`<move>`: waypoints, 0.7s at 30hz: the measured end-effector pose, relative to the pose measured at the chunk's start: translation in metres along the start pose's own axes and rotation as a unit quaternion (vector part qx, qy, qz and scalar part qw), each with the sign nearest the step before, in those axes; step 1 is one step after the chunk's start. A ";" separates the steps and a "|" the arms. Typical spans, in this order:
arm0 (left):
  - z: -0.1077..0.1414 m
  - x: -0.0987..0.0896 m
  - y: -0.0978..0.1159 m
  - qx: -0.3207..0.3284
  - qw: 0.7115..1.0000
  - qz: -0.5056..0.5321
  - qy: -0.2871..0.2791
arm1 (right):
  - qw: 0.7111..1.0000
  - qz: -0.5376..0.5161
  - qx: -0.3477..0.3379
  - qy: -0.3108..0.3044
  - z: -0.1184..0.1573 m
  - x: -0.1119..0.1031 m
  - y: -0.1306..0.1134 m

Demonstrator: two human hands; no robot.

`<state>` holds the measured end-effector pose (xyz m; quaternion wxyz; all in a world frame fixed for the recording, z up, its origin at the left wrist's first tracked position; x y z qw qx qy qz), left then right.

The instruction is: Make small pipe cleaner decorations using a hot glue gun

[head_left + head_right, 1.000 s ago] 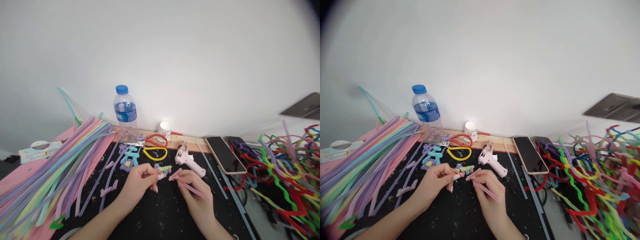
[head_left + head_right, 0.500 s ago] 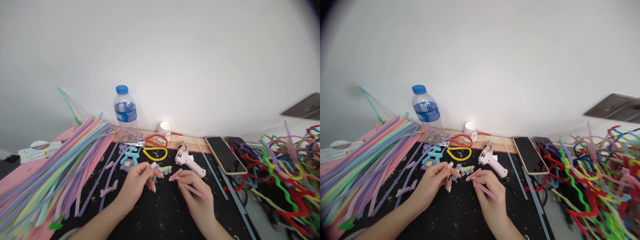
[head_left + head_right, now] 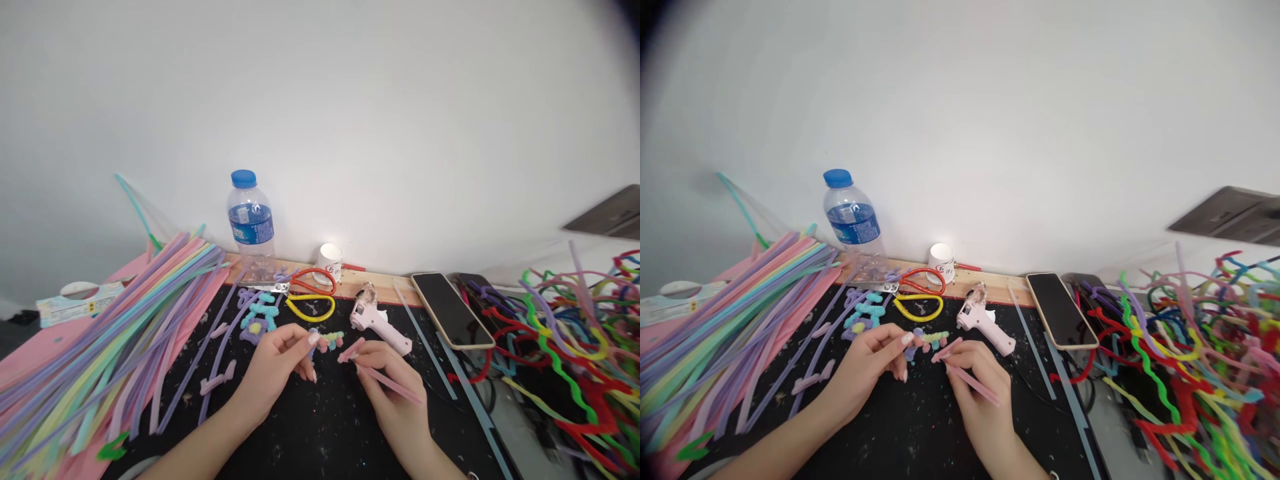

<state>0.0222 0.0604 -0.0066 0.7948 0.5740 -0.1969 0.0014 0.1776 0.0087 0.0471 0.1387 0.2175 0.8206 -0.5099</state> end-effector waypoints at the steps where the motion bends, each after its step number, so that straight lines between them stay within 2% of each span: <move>1: 0.000 0.000 0.001 0.002 1.000 -0.008 0.001 | 1.000 -0.001 0.000 -0.001 0.000 0.000 0.000; 14: 0.000 -0.002 0.003 0.018 1.000 -0.001 0.020 | 1.000 -0.008 -0.003 0.002 0.001 0.001 0.002; 21: -0.003 -0.004 -0.003 0.013 1.000 0.022 0.015 | 1.000 -0.006 -0.004 0.001 -0.001 0.002 0.000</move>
Point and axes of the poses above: each hand's wrist, its own z-axis away from the middle knuckle, its own x-axis out of the palm, y = z × x, the point moved 7 cm from there along -z, towards the middle knuckle, and after that the axes turned 6 degrees about z, right-handed, at the moved point
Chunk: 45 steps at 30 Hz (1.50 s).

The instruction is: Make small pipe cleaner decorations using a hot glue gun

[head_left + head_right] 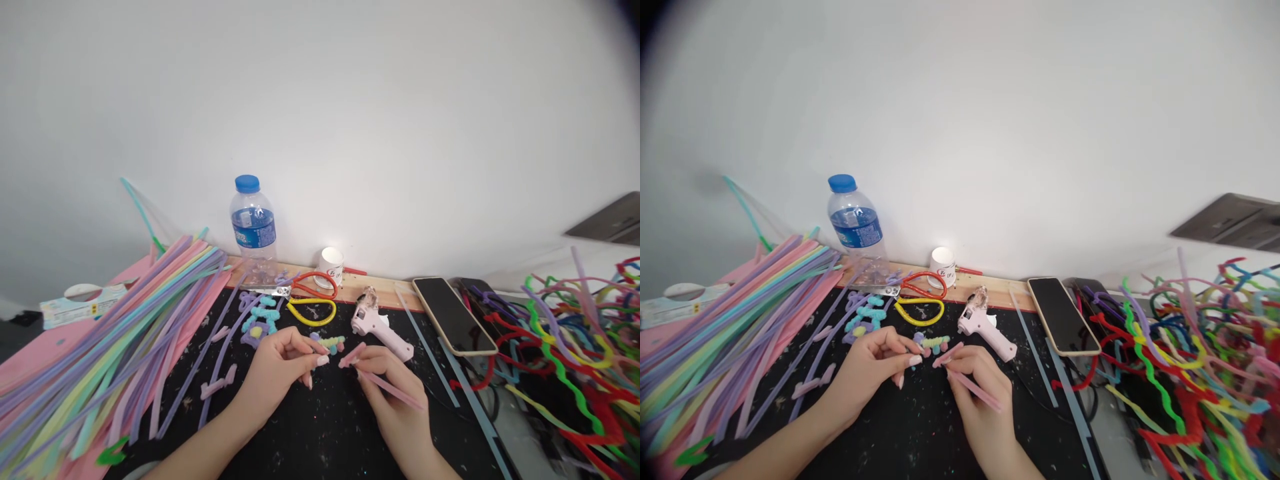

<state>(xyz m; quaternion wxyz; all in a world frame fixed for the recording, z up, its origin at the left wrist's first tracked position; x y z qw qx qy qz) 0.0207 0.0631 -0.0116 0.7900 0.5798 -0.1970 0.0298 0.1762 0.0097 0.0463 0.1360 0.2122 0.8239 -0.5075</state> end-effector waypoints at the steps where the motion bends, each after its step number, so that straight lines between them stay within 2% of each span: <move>1: 0.000 0.000 -0.001 0.001 1.000 0.006 -0.003 | 1.000 -0.001 -0.001 0.001 0.000 0.000 0.000; 15: 0.000 -0.004 0.007 0.028 1.000 -0.001 0.003 | 1.000 0.004 0.002 -0.009 0.001 0.001 0.003; 21: 0.000 -0.003 0.004 0.013 1.000 -0.002 -0.012 | 1.000 -0.002 -0.002 -0.005 -0.001 0.001 0.003; 26: 0.001 -0.007 0.002 0.009 0.999 0.042 0.009 | 1.000 -0.006 -0.001 -0.005 0.000 0.001 0.003; 31: 0.001 -0.007 0.000 -0.016 0.997 0.071 0.007 | 1.000 -0.005 0.001 -0.007 0.001 0.001 0.004; 37: 0.000 -0.005 0.004 -0.025 0.999 0.017 0.021 | 1.000 0.000 0.004 -0.012 0.001 0.002 0.006; 41: 0.000 -0.004 0.006 -0.011 0.999 -0.028 0.026 | 1.000 0.001 0.004 -0.009 0.001 0.001 0.006; 45: 0.000 -0.006 0.005 0.002 0.999 -0.030 0.037 | 1.000 0.002 0.002 -0.009 0.002 0.001 0.005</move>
Point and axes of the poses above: each hand's wrist, its own z-axis away from the middle knuckle, its own x-axis out of the palm, y = z × x, the point moved 7 cm from there along -z, towards the middle knuckle, and after that the axes turned 6 degrees about z, right-handed, at the moved point
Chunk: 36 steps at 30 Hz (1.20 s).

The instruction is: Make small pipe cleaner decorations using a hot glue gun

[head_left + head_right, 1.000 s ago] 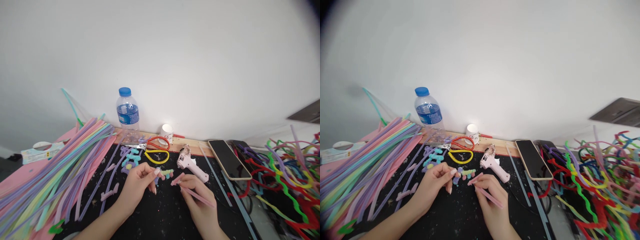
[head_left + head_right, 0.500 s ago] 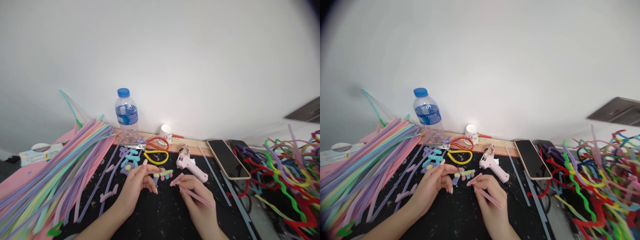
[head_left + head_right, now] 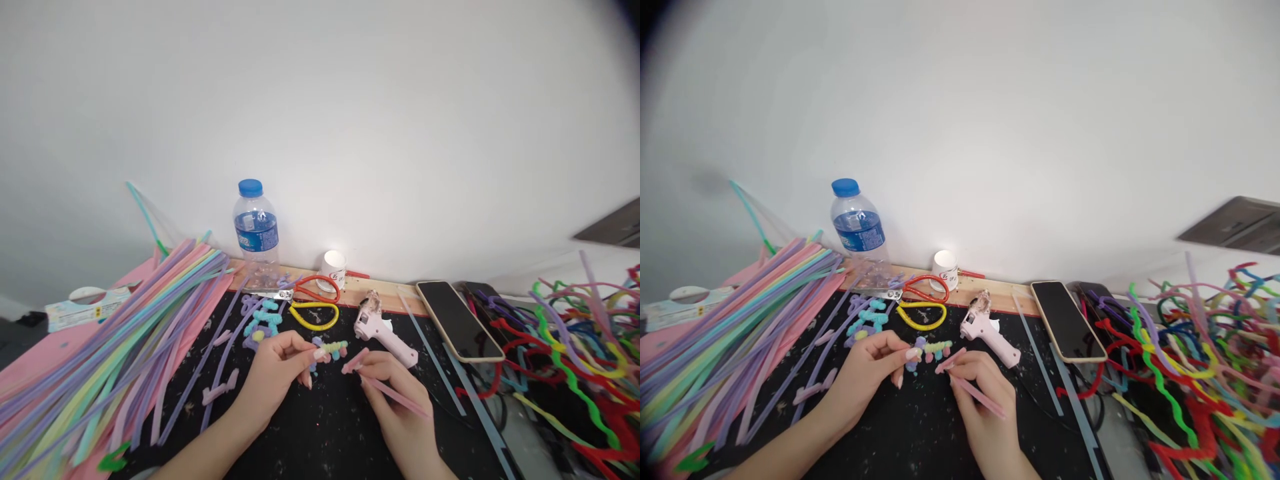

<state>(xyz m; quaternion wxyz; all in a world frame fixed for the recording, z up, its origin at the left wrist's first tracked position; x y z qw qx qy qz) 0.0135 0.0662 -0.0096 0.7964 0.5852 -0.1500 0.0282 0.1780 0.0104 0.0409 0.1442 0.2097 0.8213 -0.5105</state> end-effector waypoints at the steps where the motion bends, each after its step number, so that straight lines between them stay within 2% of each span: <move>1: 0.000 -0.001 -0.001 0.000 1.000 0.000 0.001 | 1.000 0.000 -0.002 0.001 0.000 0.000 0.000; 8: 0.002 0.004 0.003 0.011 0.999 -0.027 -0.033 | 1.000 0.006 0.000 0.001 -0.001 0.000 0.000; 14: 0.002 0.001 -0.001 0.000 0.999 0.031 -0.015 | 1.000 0.007 0.007 0.001 -0.001 0.000 0.001; 20: 0.001 0.001 -0.004 -0.020 0.998 0.064 -0.019 | 1.000 0.009 0.009 -0.001 0.000 0.000 0.001; 23: 0.001 0.002 -0.005 -0.033 0.998 0.050 -0.023 | 1.000 0.009 0.005 -0.004 0.001 0.000 0.001; 29: 0.002 0.005 0.000 -0.016 0.999 -0.006 -0.027 | 1.000 0.012 0.001 0.004 -0.001 -0.001 0.000; 36: 0.001 0.003 -0.002 -0.020 1.000 -0.001 -0.024 | 1.000 0.013 0.004 0.003 0.000 -0.001 0.000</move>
Point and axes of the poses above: each hand's wrist, its own z-axis away from the middle knuckle, its own x-axis out of the palm, y = z × x, the point moved 7 cm from there along -z, towards the middle knuckle, and after that the axes turned 6 degrees about z, right-handed, at the moved point
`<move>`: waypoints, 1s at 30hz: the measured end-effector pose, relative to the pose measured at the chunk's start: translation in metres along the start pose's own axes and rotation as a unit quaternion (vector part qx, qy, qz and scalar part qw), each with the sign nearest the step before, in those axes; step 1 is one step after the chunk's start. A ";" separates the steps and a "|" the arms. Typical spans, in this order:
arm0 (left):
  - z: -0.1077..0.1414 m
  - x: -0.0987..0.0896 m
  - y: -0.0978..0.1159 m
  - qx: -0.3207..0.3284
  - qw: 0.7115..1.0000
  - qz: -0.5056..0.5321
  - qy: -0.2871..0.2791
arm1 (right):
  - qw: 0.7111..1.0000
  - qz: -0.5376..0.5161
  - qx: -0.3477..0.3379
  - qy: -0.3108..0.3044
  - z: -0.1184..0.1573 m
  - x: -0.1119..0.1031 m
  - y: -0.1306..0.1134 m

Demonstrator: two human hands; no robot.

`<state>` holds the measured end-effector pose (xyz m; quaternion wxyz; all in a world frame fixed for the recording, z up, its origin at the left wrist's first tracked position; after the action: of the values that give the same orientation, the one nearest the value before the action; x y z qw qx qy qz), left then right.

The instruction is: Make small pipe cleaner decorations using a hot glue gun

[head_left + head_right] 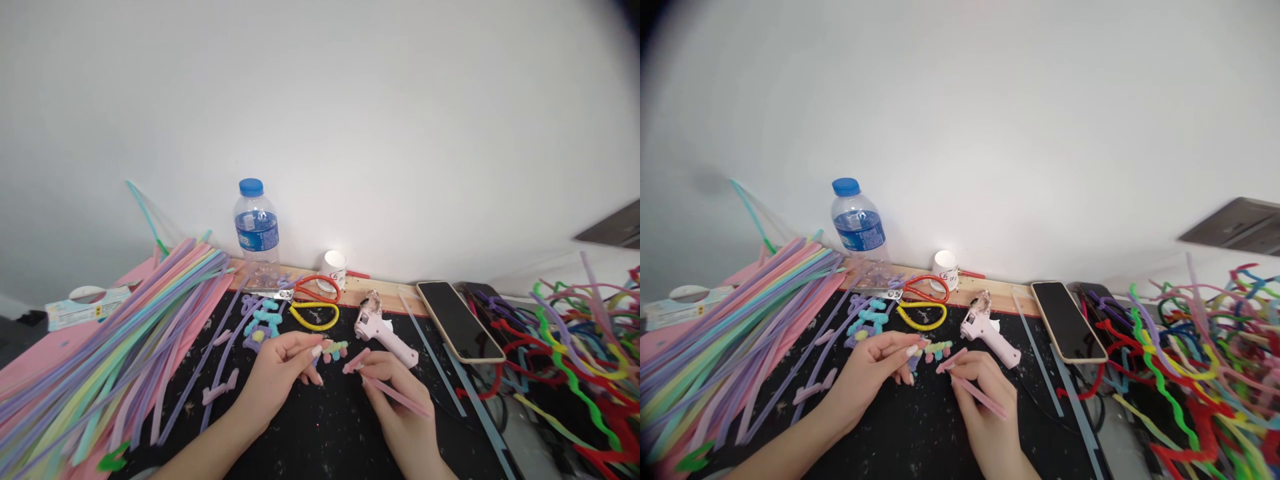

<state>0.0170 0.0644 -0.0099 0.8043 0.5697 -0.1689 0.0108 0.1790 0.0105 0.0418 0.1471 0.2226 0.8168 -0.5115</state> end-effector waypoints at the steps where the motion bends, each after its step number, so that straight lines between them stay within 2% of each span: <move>1: 0.000 0.000 0.000 -0.001 1.000 0.005 -0.001 | 1.000 0.001 0.001 0.000 0.000 0.000 0.000; 12: 0.001 0.000 -0.003 -0.023 0.998 0.063 -0.015 | 1.000 -0.004 -0.001 0.001 -0.001 0.000 0.001; 17: 0.002 -0.002 0.000 -0.017 0.998 0.061 -0.002 | 1.000 0.000 0.000 0.000 0.000 0.001 0.000; 30: 0.001 0.000 -0.001 -0.016 0.997 0.070 -0.020 | 1.000 0.000 -0.006 -0.007 0.000 0.001 0.000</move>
<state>0.0166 0.0629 -0.0107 0.8069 0.5436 -0.2248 0.0534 0.1782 0.0110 0.0415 0.1545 0.2183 0.8187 -0.5082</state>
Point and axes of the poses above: each hand's wrist, its own z-axis away from the middle knuckle, its own x-axis out of the palm, y = z × x, the point moved 7 cm from there along -z, towards the middle knuckle, and after that the axes turned 6 degrees about z, right-handed, at the moved point
